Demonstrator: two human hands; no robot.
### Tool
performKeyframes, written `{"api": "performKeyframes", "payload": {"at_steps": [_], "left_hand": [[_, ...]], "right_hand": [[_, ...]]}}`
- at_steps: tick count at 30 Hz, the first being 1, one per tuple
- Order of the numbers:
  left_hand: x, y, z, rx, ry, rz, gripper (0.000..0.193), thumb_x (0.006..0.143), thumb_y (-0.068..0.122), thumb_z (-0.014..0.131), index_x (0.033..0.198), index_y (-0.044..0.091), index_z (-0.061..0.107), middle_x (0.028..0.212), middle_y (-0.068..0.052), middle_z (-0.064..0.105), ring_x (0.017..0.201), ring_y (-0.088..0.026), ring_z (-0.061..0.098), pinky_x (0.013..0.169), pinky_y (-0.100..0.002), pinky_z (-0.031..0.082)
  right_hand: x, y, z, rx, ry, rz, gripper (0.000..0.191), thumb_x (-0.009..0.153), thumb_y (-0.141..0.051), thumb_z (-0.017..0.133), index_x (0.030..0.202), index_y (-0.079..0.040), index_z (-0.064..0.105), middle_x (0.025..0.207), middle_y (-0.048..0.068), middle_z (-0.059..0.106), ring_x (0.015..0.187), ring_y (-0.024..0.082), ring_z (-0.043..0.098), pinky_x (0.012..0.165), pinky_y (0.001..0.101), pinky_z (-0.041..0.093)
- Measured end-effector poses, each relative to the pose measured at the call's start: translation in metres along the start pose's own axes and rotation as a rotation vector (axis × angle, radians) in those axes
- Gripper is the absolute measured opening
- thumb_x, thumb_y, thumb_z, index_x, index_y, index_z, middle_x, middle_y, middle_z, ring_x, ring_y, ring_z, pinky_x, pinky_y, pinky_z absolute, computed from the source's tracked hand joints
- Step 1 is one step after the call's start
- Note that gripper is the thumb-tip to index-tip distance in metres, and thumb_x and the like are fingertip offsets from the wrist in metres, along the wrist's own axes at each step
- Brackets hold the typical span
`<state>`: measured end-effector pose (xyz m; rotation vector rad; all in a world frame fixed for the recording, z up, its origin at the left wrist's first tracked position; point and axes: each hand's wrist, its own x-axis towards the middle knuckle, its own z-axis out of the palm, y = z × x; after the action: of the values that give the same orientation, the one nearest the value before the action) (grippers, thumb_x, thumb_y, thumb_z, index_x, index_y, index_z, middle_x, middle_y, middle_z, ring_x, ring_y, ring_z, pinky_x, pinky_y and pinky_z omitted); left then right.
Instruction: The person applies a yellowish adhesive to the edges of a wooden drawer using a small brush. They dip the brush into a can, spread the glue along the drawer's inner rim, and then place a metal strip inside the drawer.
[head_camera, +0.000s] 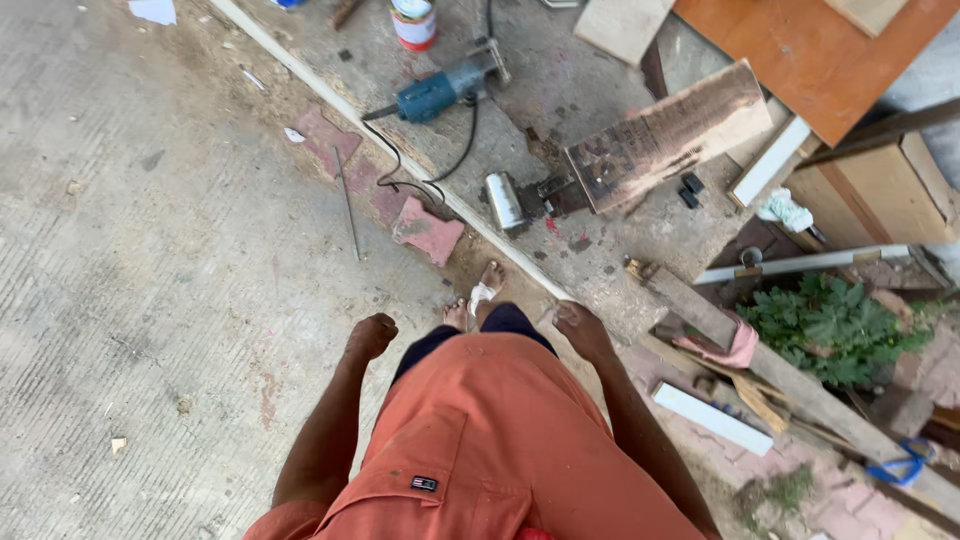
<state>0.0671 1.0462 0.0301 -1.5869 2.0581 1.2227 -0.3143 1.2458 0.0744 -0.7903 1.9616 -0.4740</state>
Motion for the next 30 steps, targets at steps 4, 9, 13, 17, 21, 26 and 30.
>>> {"api": "performKeyframes", "payload": {"at_steps": [4,9,13,17,21,26,30], "left_hand": [[0.009,0.023,0.001,-0.031,-0.039,-0.067,0.033,0.087,0.037,0.068,0.113,0.017,0.076,0.108,-0.017,0.077,0.105,-0.036,0.071,0.093,-0.044,0.057],[0.028,0.040,-0.012,0.028,-0.077,-0.096,0.034,0.088,0.036,0.068,0.114,0.016,0.076,0.109,-0.018,0.076,0.106,-0.036,0.071,0.094,-0.044,0.056],[0.058,0.049,-0.035,0.220,-0.067,0.092,0.029,0.092,0.033,0.062,0.104,0.011,0.076,0.109,-0.017,0.075,0.105,-0.038,0.070,0.092,-0.047,0.055],[0.107,0.081,-0.075,0.213,0.050,0.301,0.027,0.096,0.030,0.062,0.098,0.006,0.074,0.106,-0.019,0.074,0.101,-0.039,0.069,0.092,-0.048,0.055],[0.164,0.128,-0.124,0.057,0.281,0.422,0.031,0.094,0.028,0.068,0.116,0.007,0.072,0.124,-0.019,0.068,0.111,-0.040,0.065,0.098,-0.050,0.052],[0.249,0.199,-0.183,0.246,0.429,0.526,0.065,0.087,0.034,0.076,0.140,0.003,0.055,0.143,-0.016,0.054,0.135,-0.037,0.048,0.111,-0.056,0.038],[0.310,0.239,-0.206,0.472,0.354,0.494,0.083,0.078,0.040,0.081,0.144,0.005,0.043,0.146,-0.016,0.047,0.135,-0.036,0.041,0.108,-0.068,0.032]], "right_hand": [[0.019,-0.003,-0.010,-0.019,-0.060,0.017,0.055,0.092,-0.034,0.070,0.141,-0.012,0.059,0.127,0.012,0.071,0.116,0.028,0.069,0.097,0.0416,0.055],[0.050,-0.011,-0.020,-0.022,-0.063,0.008,0.055,0.093,-0.036,0.070,0.141,-0.012,0.059,0.129,0.013,0.071,0.115,0.028,0.070,0.099,0.0413,0.054],[0.072,-0.012,-0.034,-0.023,-0.052,0.124,0.058,0.095,-0.035,0.066,0.148,-0.015,0.053,0.134,0.013,0.068,0.115,0.027,0.072,0.098,0.0414,0.056],[0.072,-0.001,-0.046,-0.068,0.030,0.087,0.056,0.096,-0.036,0.066,0.147,-0.015,0.054,0.135,0.010,0.068,0.121,0.028,0.066,0.104,0.0421,0.050],[0.055,0.014,-0.042,-0.057,0.085,0.134,0.059,0.094,-0.041,0.068,0.145,-0.015,0.056,0.132,0.010,0.071,0.121,0.028,0.068,0.105,0.0417,0.052],[0.023,0.022,-0.009,-0.078,0.117,0.330,0.065,0.092,-0.053,0.063,0.147,-0.019,0.055,0.135,0.009,0.071,0.124,0.030,0.066,0.108,0.0422,0.050],[-0.016,0.009,0.051,-0.057,0.193,0.511,0.067,0.091,-0.054,0.063,0.147,-0.017,0.056,0.135,0.010,0.071,0.126,0.031,0.066,0.107,0.0436,0.051]]}}
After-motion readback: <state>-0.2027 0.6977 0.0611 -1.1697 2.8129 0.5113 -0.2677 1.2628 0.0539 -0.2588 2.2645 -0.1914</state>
